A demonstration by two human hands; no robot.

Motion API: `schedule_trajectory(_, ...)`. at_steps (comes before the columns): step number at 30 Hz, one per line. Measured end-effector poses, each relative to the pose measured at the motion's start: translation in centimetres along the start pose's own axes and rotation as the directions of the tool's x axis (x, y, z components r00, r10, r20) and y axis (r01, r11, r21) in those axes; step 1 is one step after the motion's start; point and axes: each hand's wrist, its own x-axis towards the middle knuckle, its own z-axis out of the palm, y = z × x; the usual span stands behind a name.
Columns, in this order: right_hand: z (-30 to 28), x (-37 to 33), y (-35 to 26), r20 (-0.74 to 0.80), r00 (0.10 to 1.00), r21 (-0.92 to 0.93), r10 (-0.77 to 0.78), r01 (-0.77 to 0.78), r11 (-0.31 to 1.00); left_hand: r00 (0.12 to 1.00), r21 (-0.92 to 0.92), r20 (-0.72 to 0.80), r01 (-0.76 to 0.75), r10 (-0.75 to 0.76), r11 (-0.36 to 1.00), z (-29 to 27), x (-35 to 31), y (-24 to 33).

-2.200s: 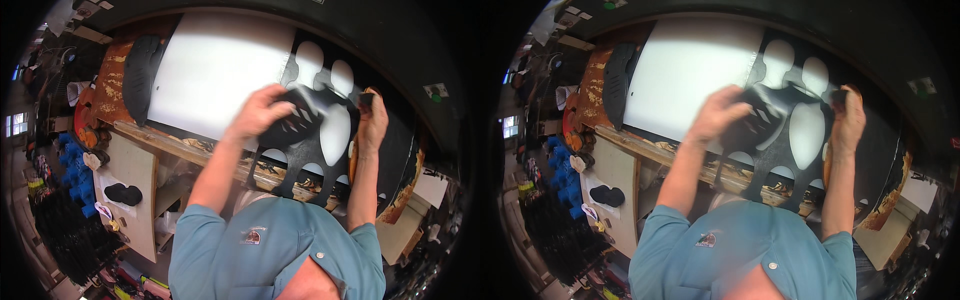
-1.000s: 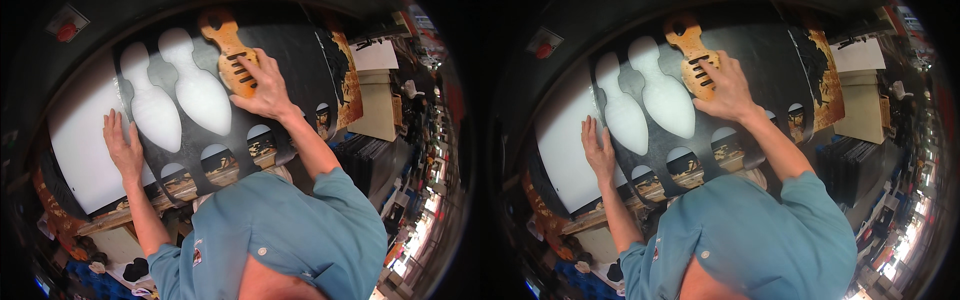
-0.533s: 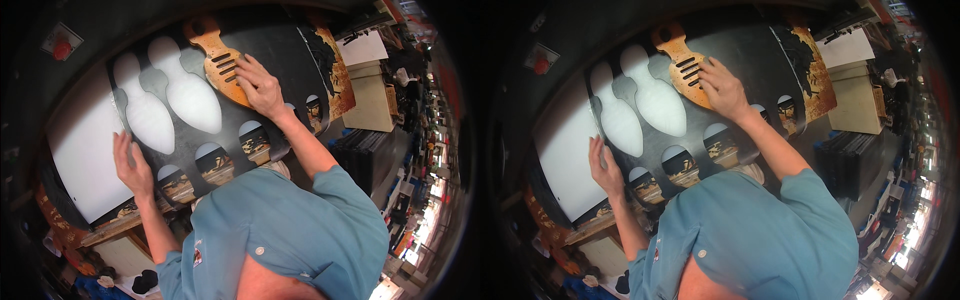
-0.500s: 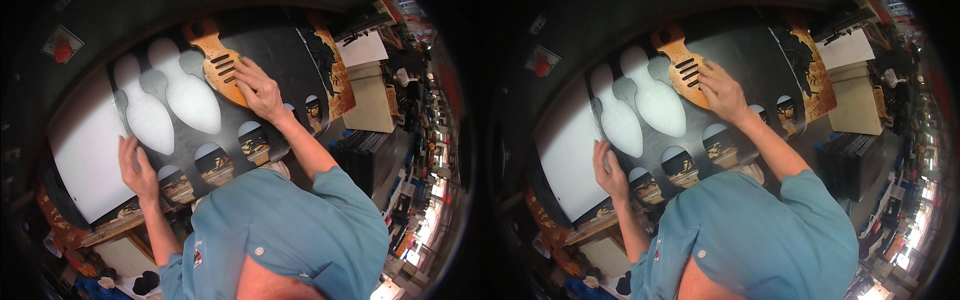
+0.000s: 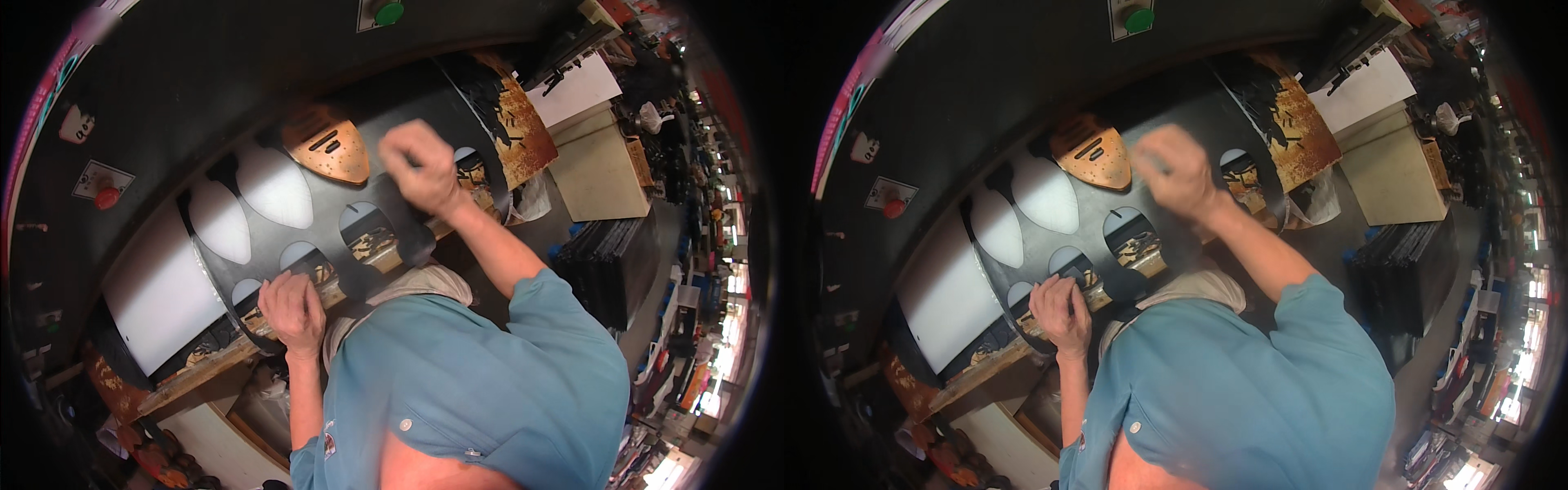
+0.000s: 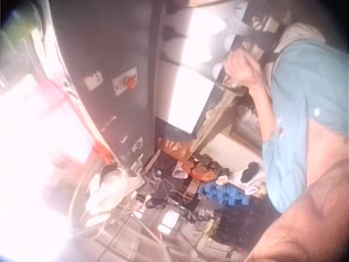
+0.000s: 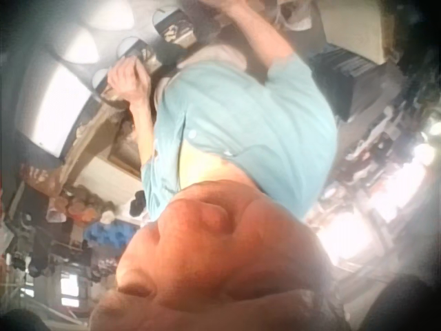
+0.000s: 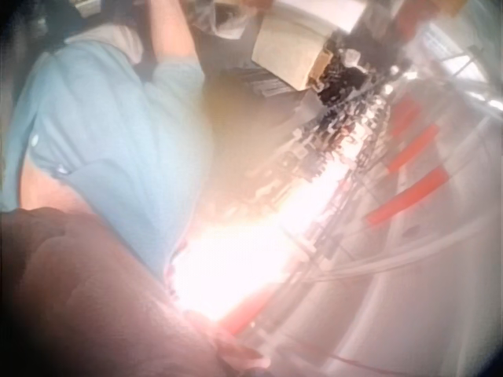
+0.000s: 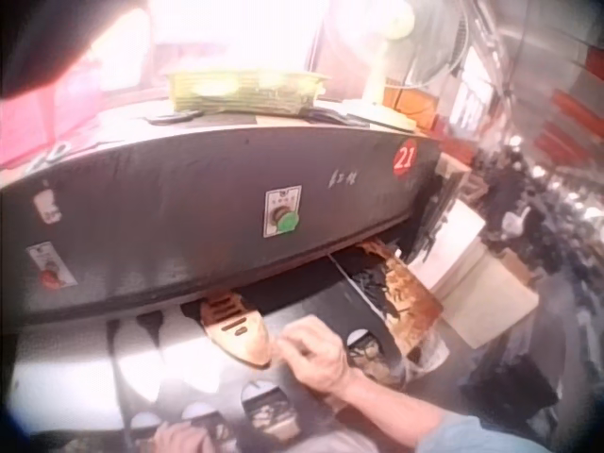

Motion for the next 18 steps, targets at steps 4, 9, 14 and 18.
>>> schedule_trajectory(4, -2.0, 6.2, 1.8, -0.239, 0.969, -0.029, -0.069, 0.063, 0.998, 0.999, 0.01, -0.041, -0.007, 0.007, 1.0, -0.2, -0.5, 0.1)
schedule_trajectory(9, -3.4, 7.1, 2.1, -0.124, 0.982, -0.059, -0.141, 0.134, 0.989, 0.996, 0.037, -0.087, 0.025, -0.022, 0.999, 0.4, -1.2, -0.2)
schedule_trajectory(14, -5.3, -5.3, 1.1, -0.104, 0.986, 0.006, 0.131, -0.131, 0.991, 0.993, 0.084, -0.083, -0.079, 0.086, 0.993, -0.2, -0.6, 0.5)
schedule_trajectory(18, -4.7, -11.1, 1.1, 0.063, 0.992, -0.261, -0.107, 0.12, 0.958, 0.995, 0.047, -0.097, 0.014, -0.01, 0.999, 0.0, 0.3, 3.0)
